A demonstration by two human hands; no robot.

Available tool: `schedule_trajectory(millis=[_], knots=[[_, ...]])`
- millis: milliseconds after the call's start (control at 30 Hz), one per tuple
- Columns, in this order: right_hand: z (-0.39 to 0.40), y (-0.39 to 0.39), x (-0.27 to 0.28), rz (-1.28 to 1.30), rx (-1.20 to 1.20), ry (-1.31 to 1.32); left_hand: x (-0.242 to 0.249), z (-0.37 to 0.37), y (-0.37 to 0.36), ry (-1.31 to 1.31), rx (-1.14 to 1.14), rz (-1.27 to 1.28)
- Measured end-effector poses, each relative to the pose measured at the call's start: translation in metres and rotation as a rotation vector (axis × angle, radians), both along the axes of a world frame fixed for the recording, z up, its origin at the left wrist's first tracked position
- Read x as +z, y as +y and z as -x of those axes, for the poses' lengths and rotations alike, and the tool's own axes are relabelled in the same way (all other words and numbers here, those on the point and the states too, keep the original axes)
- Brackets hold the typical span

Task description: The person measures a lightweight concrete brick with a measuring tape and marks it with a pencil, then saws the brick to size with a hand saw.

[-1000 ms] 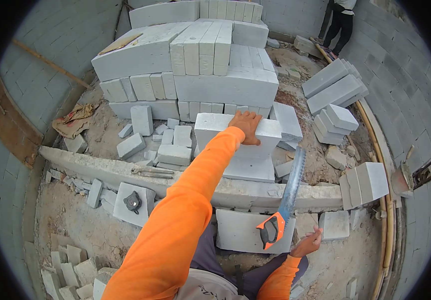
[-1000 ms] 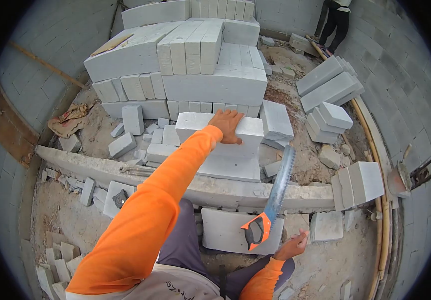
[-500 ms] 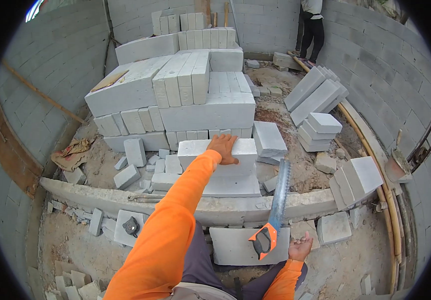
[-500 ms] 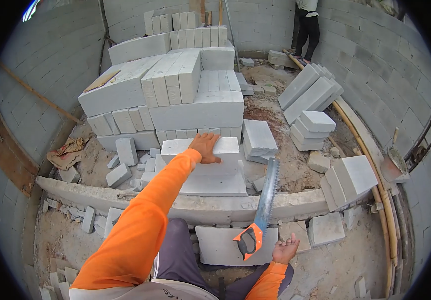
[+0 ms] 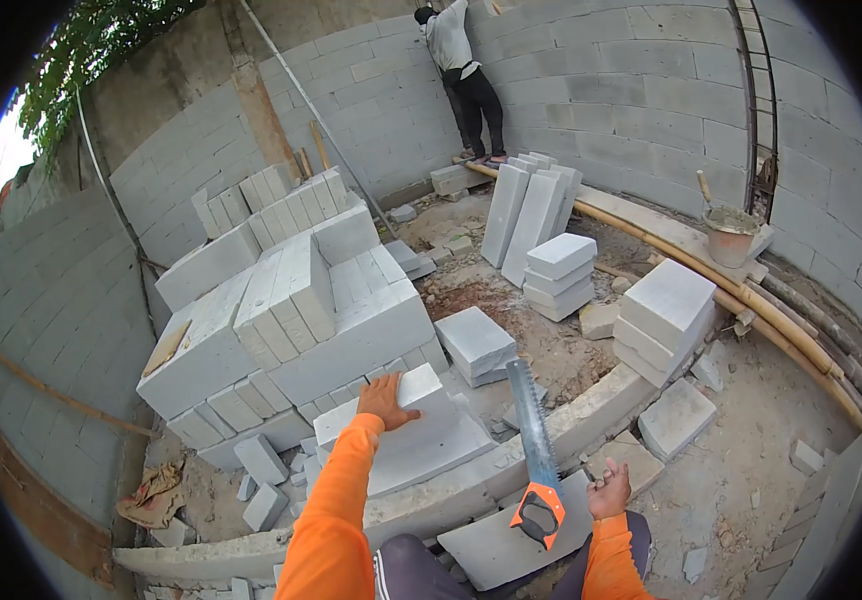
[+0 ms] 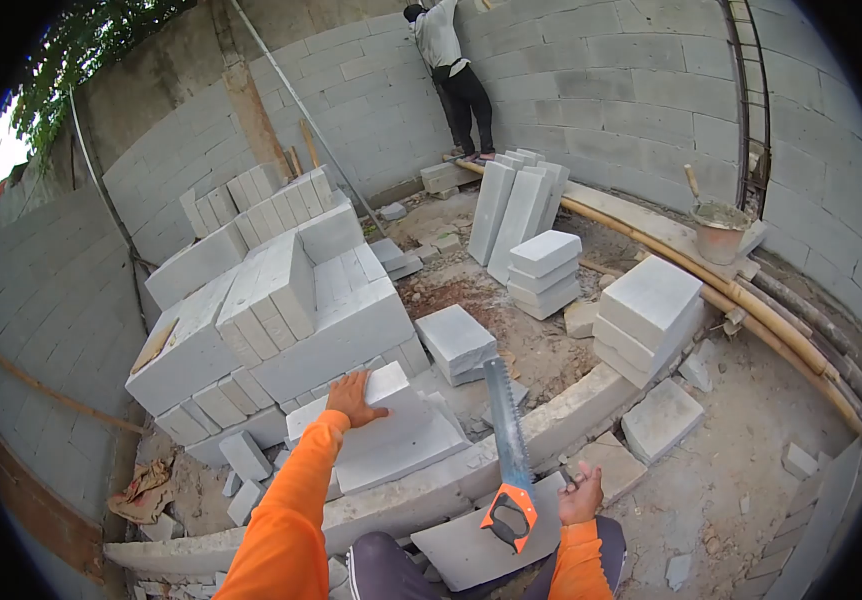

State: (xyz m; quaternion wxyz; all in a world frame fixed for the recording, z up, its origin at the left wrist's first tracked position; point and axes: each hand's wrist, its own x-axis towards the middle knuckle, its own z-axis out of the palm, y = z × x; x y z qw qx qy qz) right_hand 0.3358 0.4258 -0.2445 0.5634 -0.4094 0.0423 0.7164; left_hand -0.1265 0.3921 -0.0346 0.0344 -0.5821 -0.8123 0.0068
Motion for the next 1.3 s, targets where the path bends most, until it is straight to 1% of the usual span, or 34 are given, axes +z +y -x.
schedule_trajectory(millis=[267, 400, 500, 533, 633, 733, 833, 933, 1033, 1133, 1233, 1300], knots=[[0.000, 0.003, 0.000, -0.012, -0.038, -0.020, -0.003, 0.004, 0.003, -0.003, 0.001, -0.004], [0.001, 0.007, -0.014, -0.018, -0.064, -0.013, -0.001, 0.005, 0.004, -0.021, 0.006, -0.004], [-0.002, 0.006, -0.009, 0.024, -0.102, -0.021, -0.005, 0.008, 0.005, -0.009, 0.010, -0.016], [-0.003, 0.005, -0.006, 0.030, -0.149, -0.088, -0.003, 0.007, 0.005, -0.010, 0.014, -0.006], [-0.009, 0.000, 0.014, -0.077, -0.307, -0.401, -0.006, 0.008, 0.007, -0.005, 0.021, 0.000], [-0.026, -0.013, 0.046, -0.239, -0.395, -0.582, -0.009, 0.010, 0.004, 0.017, 0.013, -0.018], [-0.051, -0.023, 0.047, -0.383, -0.366, -0.778, -0.004, 0.006, 0.003, 0.007, 0.006, -0.009], [-0.062, -0.043, 0.055, -0.366, -0.366, -0.800, -0.005, 0.004, 0.004, 0.011, -0.003, -0.016], [-0.058, -0.065, 0.052, -0.386, -0.319, -0.889, -0.002, 0.003, 0.002, 0.006, 0.009, -0.040], [-0.056, -0.054, 0.038, -0.403, -0.402, -0.952, -0.006, 0.004, -0.004, -0.034, 0.008, -0.070], [-0.050, -0.051, 0.037, -0.422, -0.361, -1.284, -0.003, 0.007, 0.005, -0.048, 0.000, -0.109], [-0.051, -0.052, 0.031, -0.418, -0.328, -1.257, -0.006, 0.004, -0.003, -0.045, 0.009, -0.100]])
